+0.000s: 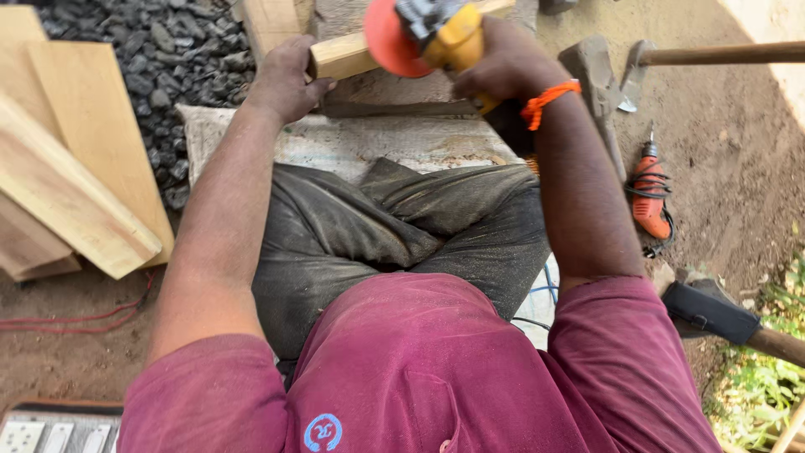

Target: The person sits cross-legged on the ground and uses an angle grinder with a sanding disc to smooth the surface of a wooden plank. They hold the plank with one hand and operate the tool with the other, moving it back and forth along the wood.

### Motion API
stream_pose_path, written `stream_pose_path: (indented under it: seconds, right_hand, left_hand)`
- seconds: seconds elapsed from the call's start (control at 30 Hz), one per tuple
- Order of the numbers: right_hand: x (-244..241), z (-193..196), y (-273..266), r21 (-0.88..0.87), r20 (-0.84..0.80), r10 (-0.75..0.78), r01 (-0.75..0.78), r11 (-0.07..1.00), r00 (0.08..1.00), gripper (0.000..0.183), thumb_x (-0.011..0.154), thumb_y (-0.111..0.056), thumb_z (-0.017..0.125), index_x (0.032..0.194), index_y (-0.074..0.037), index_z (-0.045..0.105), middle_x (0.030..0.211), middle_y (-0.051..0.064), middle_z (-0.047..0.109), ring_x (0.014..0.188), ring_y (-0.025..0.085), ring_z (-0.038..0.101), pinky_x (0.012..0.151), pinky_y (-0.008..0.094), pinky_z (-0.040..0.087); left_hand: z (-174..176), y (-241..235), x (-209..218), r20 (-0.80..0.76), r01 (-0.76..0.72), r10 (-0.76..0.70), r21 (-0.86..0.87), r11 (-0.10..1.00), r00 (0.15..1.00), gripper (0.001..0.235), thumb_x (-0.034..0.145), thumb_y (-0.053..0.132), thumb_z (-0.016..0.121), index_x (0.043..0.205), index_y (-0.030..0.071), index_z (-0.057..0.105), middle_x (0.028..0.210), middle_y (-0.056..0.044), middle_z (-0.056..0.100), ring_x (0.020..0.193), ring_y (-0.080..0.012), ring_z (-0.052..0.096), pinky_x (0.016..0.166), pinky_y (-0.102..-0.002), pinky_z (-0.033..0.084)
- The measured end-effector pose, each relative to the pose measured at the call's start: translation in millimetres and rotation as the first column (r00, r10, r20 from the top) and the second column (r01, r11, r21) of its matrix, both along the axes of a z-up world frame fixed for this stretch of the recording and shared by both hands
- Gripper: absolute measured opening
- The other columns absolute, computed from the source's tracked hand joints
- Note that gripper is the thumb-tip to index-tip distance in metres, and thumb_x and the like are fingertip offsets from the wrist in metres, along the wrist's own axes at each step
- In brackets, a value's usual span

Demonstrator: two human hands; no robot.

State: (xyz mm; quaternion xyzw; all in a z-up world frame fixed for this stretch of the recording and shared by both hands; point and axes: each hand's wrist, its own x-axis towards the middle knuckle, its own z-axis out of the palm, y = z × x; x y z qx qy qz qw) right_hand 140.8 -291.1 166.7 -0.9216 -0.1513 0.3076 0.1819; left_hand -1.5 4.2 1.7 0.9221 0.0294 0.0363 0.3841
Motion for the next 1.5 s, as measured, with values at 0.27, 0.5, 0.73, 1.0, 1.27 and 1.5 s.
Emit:
stream_pose_path:
  seconds: [0.27, 0.5, 0.73, 1.0, 1.27, 1.5]
  right_hand:
    - [20.9, -13.6, -33.1, 0.062, -0.010, -0.012, 0.013, 0.998, 1.000, 0.072, 0.063, -0.013, 0.089, 0.129, -0.005, 0.062, 0.115, 0.010, 0.075, 0.101, 0.025, 0.074, 0.093, 0.038, 0.059]
    - [60.2, -15.1, -97.9, 0.011, -0.001, -0.158, 0.158, 0.987, 0.987, 0.064, 0.069, -0.013, 0.089, 0.128, -0.004, 0.066, 0.111, 0.012, 0.075, 0.095, 0.026, 0.075, 0.085, 0.040, 0.062]
    - [76.9, -26.7, -125.7, 0.056, 0.013, -0.237, 0.235, 0.970, 0.972, 0.058, 0.071, -0.013, 0.090, 0.123, -0.004, 0.067, 0.107, 0.012, 0.075, 0.093, 0.024, 0.075, 0.082, 0.041, 0.062]
    - [89.8, -48.5, -155.4, 0.232, -0.106, -0.350, 0.365, 0.901, 0.931, 0.048, 0.073, -0.010, 0.087, 0.116, -0.001, 0.070, 0.103, 0.011, 0.075, 0.086, 0.023, 0.074, 0.077, 0.039, 0.062]
    - [13.2, -61.6, -205.5, 0.696, -0.403, -0.346, 0.530, 0.485, 0.847, 0.051, 0.084, -0.005, 0.076, 0.132, 0.000, 0.059, 0.098, 0.011, 0.068, 0.079, 0.025, 0.071, 0.072, 0.041, 0.063]
    - [-72.5, -107.0, -223.6, 0.685, -0.714, -0.166, 0.728, 0.032, 0.680, 0.057, 0.086, -0.017, 0.073, 0.135, 0.005, 0.053, 0.106, 0.020, 0.071, 0.095, 0.033, 0.075, 0.090, 0.047, 0.065]
  left_hand:
    - [-2.8, 1.4, 0.4, 0.013, 0.017, -0.018, 0.060, 0.998, 1.000, 0.040, 0.092, 0.024, 0.089, 0.115, 0.004, 0.063, 0.109, -0.014, 0.065, 0.105, -0.0315, 0.069, 0.093, -0.045, 0.058]
    - [-1.1, -0.5, 0.4, -0.028, -0.019, 0.019, 0.016, 1.000, 0.999, 0.040, 0.091, 0.024, 0.088, 0.117, 0.006, 0.063, 0.109, -0.013, 0.065, 0.104, -0.0293, 0.070, 0.089, -0.044, 0.060]
    - [0.2, -2.0, -0.7, -0.050, -0.031, 0.030, -0.016, 0.999, 0.998, 0.040, 0.091, 0.023, 0.087, 0.117, 0.006, 0.063, 0.110, -0.013, 0.068, 0.105, -0.0277, 0.071, 0.091, -0.042, 0.061]
    - [3.4, -1.8, -0.9, -0.042, -0.034, 0.032, -0.040, 0.999, 0.999, 0.039, 0.089, 0.023, 0.087, 0.116, 0.006, 0.064, 0.110, -0.012, 0.069, 0.105, -0.0259, 0.071, 0.092, -0.041, 0.061]
    - [13.0, -4.5, -2.2, -0.200, -0.003, 0.002, -0.006, 1.000, 0.980, 0.036, 0.092, 0.026, 0.085, 0.116, 0.008, 0.066, 0.108, -0.012, 0.070, 0.105, -0.0258, 0.072, 0.096, -0.043, 0.062]
    - [15.5, 14.0, -19.7, -0.441, -0.282, -0.100, -0.716, 0.639, 0.892, 0.068, 0.086, 0.023, 0.083, 0.144, 0.002, 0.054, 0.110, -0.019, 0.074, 0.081, -0.0211, 0.075, 0.064, -0.032, 0.065]
